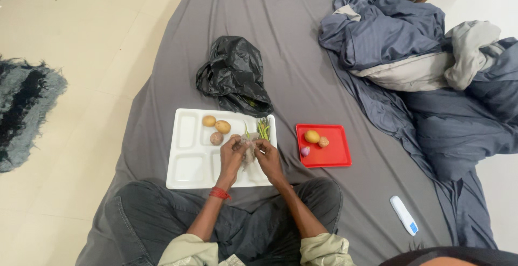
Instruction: The person sits on a bed and peels the outer layers of small root vegetables by hand. They place the peeled items into a white compartmentalized tray and discard the peels into a black plastic bag.
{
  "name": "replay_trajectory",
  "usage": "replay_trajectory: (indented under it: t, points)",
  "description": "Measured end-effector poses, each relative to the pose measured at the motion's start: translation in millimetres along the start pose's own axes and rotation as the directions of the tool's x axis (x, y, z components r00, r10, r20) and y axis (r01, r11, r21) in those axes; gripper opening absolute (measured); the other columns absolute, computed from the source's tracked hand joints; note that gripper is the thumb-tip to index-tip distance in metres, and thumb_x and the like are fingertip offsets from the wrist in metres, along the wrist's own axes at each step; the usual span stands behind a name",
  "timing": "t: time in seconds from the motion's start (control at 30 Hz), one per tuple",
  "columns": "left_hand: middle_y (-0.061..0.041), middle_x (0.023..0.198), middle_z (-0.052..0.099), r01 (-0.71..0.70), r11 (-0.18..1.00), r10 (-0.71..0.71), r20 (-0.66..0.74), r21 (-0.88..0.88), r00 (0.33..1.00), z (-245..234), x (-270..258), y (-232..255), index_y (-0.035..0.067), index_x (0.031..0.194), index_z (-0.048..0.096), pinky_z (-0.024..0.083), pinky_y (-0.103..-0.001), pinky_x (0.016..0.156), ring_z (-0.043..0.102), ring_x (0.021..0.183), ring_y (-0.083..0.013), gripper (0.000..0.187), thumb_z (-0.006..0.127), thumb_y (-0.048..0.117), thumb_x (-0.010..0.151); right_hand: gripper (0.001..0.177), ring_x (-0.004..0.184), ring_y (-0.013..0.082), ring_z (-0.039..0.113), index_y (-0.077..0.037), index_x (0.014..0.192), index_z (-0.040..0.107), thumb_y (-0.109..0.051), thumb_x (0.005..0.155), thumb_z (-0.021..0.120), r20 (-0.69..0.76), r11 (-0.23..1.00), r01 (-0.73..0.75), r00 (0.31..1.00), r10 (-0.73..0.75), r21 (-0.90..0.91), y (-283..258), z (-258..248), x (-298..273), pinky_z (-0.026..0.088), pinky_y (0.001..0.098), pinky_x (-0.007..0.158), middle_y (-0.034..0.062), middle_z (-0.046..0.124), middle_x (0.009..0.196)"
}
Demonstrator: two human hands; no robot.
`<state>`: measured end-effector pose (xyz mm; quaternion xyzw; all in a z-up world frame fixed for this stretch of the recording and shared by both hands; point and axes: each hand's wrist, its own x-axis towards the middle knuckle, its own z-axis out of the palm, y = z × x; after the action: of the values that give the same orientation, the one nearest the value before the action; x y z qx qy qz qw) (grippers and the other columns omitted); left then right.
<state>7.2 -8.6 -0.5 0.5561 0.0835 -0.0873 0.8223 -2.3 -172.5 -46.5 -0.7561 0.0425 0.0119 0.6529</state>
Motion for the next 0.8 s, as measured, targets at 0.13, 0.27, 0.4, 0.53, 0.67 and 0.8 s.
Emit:
replay_trajectory:
  t: [0.13,0.27,0.4,0.53,0.67,0.8]
  points:
    - [-0.002,0.082,0.069,0.043,0.998,-0.045,-0.035,-0.037,0.998,-5,5,8,-0.003,0.105,0.072,0.047,-0.023,0.057,0.059,0.067,-0.0065,0.02,0.07,0.013,0.094,0.015,0.084,0.008,0.063,0.001,0.113,0.064,0.0,0.098,0.061,0.075,0.997,0.012,0.997,-0.018,0.075,3,2,0,0.053,0.0232,0.074,0.0025,0.067,0.092]
    - [-0.001,0.081,0.068,0.116,0.993,-0.116,0.005,-0.025,0.993,-4,-3,13,-0.001,0.106,0.071,0.047,-0.023,0.057,0.059,0.067,-0.006,0.02,0.07,0.014,0.092,0.016,0.083,0.0082,0.058,0.002,0.114,0.066,0.0,0.099,0.061,0.015,0.999,-0.017,1.0,0.017,0.034,-1,3,-1,0.048,0.0238,0.07,0.0017,0.064,0.093]
    - [-0.001,0.081,0.066,0.081,0.997,-0.081,0.006,0.014,0.997,-1,-7,14,-0.002,0.105,0.072,0.045,-0.023,0.057,0.057,0.067,-0.0067,0.02,0.072,0.014,0.093,0.016,0.083,0.0082,0.059,0.001,0.114,0.066,-0.001,0.099,0.061,0.013,1.0,-0.021,1.0,0.021,0.003,-7,-1,-1,0.048,0.0236,0.071,0.0017,0.067,0.095]
    - [-0.001,0.084,0.067,0.041,0.999,-0.041,0.009,-0.023,0.999,-5,-3,21,-0.002,0.105,0.071,0.047,-0.023,0.059,0.059,0.069,-0.0068,0.019,0.07,0.014,0.093,0.017,0.087,0.0094,0.063,0.002,0.114,0.064,-0.003,0.099,0.061,0.077,0.999,-0.001,0.997,-0.002,0.042,-16,-2,-3,0.052,0.0246,0.076,0.0025,0.068,0.098]
    - [-0.001,0.086,0.069,0.058,0.998,-0.058,0.016,-0.001,0.998,-11,5,30,0.0,0.105,0.07,0.049,-0.024,0.061,0.062,0.071,-0.007,0.02,0.07,0.015,0.093,0.015,0.084,0.0132,0.067,0.002,0.109,0.064,-0.01,0.099,0.065,0.048,0.993,-0.069,0.997,0.064,0.1,-26,-1,-2,0.057,0.0283,0.076,0.0065,0.07,0.093]
    - [-0.002,0.088,0.065,0.084,0.994,-0.084,0.009,0.064,0.996,-19,12,31,0.0,0.107,0.069,0.049,-0.026,0.061,0.06,0.074,-0.0084,0.022,0.072,0.016,0.092,0.017,0.085,0.0136,0.068,0.002,0.106,0.066,-0.013,0.098,0.067,-0.064,0.993,-0.079,0.994,0.085,0.083,-31,-7,0,0.059,0.0295,0.076,0.0079,0.071,0.092]
